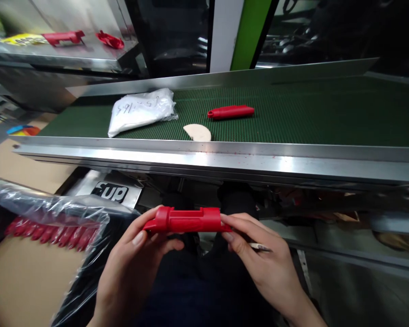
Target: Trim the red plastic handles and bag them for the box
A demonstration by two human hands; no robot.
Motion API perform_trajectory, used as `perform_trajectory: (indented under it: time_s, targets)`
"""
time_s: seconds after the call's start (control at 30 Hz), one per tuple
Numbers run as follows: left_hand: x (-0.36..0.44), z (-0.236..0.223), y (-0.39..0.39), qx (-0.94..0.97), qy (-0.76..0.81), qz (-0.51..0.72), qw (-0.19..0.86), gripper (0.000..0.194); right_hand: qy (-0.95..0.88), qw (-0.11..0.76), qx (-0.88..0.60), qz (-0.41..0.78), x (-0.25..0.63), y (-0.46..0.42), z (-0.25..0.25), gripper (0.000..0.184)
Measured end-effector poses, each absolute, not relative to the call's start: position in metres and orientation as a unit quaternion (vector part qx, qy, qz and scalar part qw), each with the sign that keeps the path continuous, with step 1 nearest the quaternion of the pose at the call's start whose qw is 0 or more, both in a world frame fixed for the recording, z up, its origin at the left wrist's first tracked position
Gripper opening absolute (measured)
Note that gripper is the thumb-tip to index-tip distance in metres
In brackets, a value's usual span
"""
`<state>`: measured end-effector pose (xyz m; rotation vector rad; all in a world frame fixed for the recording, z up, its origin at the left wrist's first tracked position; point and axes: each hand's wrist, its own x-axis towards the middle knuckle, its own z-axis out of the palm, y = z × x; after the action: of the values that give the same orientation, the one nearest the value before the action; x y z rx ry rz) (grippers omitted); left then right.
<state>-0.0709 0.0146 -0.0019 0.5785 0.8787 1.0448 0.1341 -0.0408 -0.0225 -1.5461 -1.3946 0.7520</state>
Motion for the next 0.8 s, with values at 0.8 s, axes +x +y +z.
perform_trajectory:
  time_s: [0.8]
  targets:
    - [-0.080,-0.011,0.021,0.200,0.336,0.401,0.829,0.023,-0.280,0.497,-0.583,0.578,0.132,-0.051,-0.046,0.022]
